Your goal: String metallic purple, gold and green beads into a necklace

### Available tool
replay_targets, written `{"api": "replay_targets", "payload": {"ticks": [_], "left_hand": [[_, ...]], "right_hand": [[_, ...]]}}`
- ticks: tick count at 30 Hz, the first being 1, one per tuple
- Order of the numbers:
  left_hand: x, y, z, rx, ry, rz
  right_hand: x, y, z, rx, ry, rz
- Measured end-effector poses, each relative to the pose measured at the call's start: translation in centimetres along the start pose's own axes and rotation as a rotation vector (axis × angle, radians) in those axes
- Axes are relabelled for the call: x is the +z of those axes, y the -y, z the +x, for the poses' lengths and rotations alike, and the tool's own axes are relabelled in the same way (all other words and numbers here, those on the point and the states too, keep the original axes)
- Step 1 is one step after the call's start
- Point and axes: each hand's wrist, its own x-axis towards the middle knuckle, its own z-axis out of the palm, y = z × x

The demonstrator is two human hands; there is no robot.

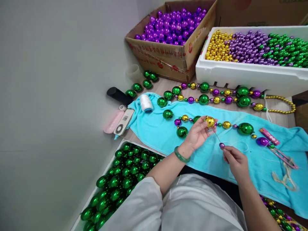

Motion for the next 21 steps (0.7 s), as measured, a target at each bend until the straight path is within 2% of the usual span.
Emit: {"api": "replay_targets", "payload": {"ticks": [9, 16, 21], "left_hand": [[0.1, 1.0, 0.1, -0.029, 0.005, 0.150], [0.0, 2.2, 0.1, -0.101, 0.015, 0.187], [0.4, 2.8, -0.3, -0.111, -0.037, 0.166]], "right_hand": [[0.6, 1.7, 0.4, -0.071, -0.012, -0.007], [0.9, 2.1, 1.5, -0.041, -0.012, -0.001], [1.1, 2.4, 1.8, -0.003, -0.023, -0.002]]}}
